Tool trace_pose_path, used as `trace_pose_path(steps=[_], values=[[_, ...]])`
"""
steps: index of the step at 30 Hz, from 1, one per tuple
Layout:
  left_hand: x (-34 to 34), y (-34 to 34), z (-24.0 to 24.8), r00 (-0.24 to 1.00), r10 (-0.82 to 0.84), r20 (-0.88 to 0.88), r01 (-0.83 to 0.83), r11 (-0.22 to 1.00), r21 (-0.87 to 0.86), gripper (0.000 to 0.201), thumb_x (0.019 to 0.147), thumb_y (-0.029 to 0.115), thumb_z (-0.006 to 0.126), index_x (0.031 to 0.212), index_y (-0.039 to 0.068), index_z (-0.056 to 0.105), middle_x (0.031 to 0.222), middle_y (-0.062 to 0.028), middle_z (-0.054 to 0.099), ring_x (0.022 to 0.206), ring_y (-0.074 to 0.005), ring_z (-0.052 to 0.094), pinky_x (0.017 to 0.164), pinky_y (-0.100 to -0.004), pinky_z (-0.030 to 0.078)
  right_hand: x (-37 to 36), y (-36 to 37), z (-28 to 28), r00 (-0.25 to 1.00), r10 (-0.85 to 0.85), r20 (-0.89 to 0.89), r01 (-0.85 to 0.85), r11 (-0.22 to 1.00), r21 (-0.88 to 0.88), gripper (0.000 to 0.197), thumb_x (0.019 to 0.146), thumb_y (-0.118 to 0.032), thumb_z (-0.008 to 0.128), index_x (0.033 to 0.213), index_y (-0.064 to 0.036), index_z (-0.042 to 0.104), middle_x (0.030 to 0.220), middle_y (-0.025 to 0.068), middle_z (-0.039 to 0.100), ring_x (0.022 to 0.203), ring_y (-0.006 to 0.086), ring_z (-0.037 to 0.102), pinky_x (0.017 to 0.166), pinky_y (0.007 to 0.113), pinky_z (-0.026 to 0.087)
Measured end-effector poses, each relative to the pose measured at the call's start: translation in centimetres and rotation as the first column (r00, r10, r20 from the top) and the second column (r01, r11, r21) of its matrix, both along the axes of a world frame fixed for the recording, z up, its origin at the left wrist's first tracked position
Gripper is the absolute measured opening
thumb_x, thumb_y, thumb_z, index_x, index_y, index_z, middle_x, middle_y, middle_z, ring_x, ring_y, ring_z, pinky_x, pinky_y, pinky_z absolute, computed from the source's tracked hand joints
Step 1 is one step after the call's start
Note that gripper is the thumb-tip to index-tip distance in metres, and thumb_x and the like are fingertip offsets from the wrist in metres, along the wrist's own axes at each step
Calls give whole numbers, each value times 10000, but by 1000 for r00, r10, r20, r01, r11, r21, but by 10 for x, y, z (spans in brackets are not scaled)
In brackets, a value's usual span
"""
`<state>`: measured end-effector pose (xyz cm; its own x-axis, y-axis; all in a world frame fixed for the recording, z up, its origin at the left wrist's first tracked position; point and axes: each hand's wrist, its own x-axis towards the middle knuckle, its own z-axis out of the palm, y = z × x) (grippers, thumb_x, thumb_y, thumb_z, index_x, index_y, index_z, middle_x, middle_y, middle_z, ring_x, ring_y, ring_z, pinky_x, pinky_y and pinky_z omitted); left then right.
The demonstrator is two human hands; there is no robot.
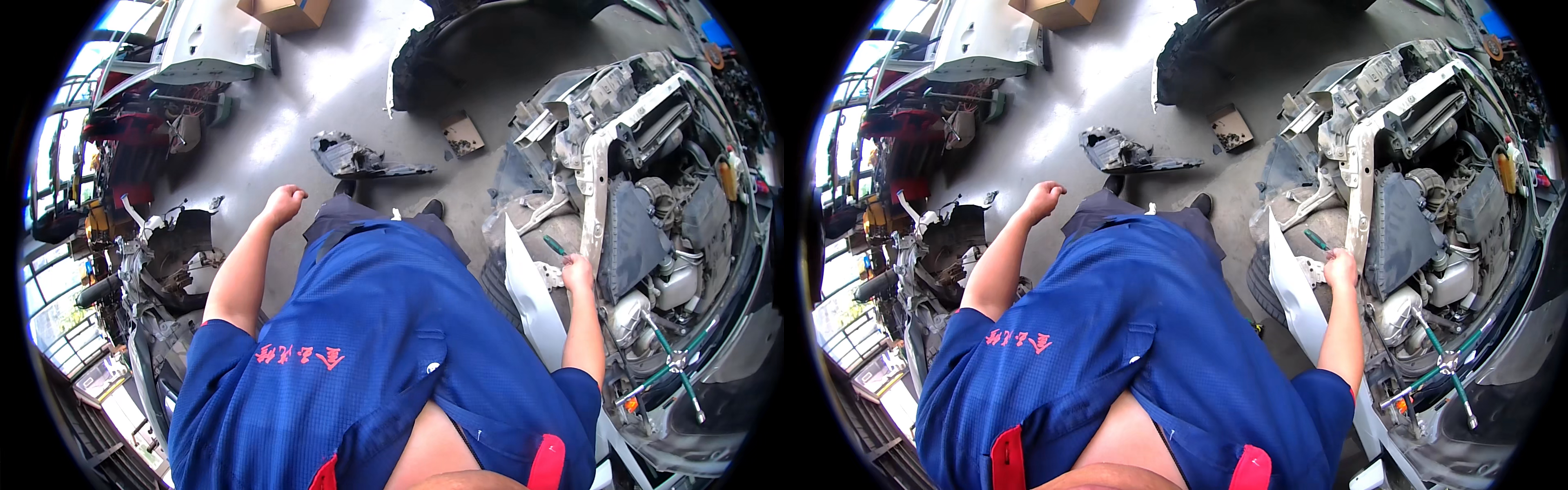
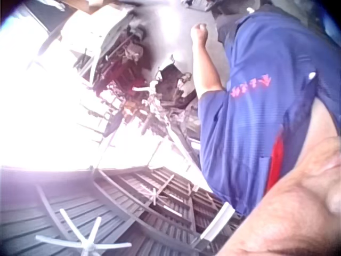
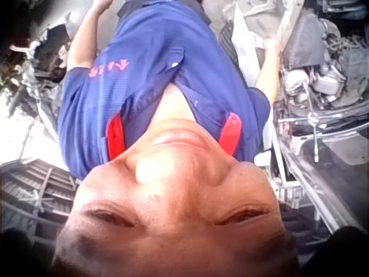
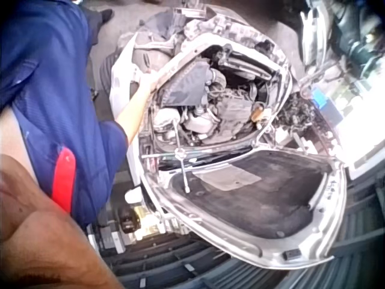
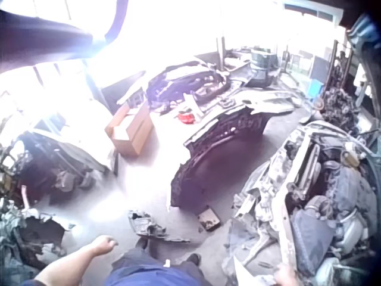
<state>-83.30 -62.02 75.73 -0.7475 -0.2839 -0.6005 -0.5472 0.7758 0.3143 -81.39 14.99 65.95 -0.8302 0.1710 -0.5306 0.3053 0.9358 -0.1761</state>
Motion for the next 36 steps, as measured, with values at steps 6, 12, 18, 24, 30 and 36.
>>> trace_pose_path(steps=[6,12,18,24,30,36], values=[[19,-11,-8,998,61,2,-61,998,15,330,921,194,523,1060,17,764,1051,-205,751,1029,-330,711,952,-405,539,-1,-5,-1,1000,8,-2,-8,994,110,227,877,-111,555,1018,-78,730,1083,205,703,1055,381,670,900,469,538],[51,-38,-36,973,110,204,-110,994,-12,329,931,204,516,1069,40,766,889,-164,750,708,-263,707,694,-410,592,0,-17,8,933,248,262,-325,893,311,296,965,-181,516,1154,-121,736,1288,117,656,1171,349,650,972,491,542],[9,-40,-72,976,17,217,-32,997,65,333,924,213,523,1085,53,767,789,-135,733,586,-237,667,611,-402,578,10,-2,-31,965,77,252,-179,894,411,273,947,-194,582,1158,-85,716,1071,159,705,1018,339,705,895,463,575],[-58,-13,-60,993,-109,50,107,993,56,331,922,212,526,1053,22,763,961,-199,757,925,-329,731,878,-409,566,18,-5,-8,967,252,-25,-228,910,347,234,978,-172,555,1156,-114,695,909,139,724,894,301,734,802,428,578],[-66,23,-46,957,-182,-225,216,966,139,324,971,197,509,1086,10,748,1053,-178,755,1019,-314,709,944,-394,534,2,-11,-22,674,-734,80,736,661,-144,276,928,-148,578,1133,-188,758,1261,127,681,1224,309,624,1006,446,521],[3,-28,-103,970,-115,213,88,987,136,346,938,220,498,1069,43,765,705,-128,690,495,-209,625,510,-379,553,-8,-12,2,960,-101,260,22,956,292,311,926,-274,625,1186,-119,694,1186,190,705,1103,357,684,942,476,549]])
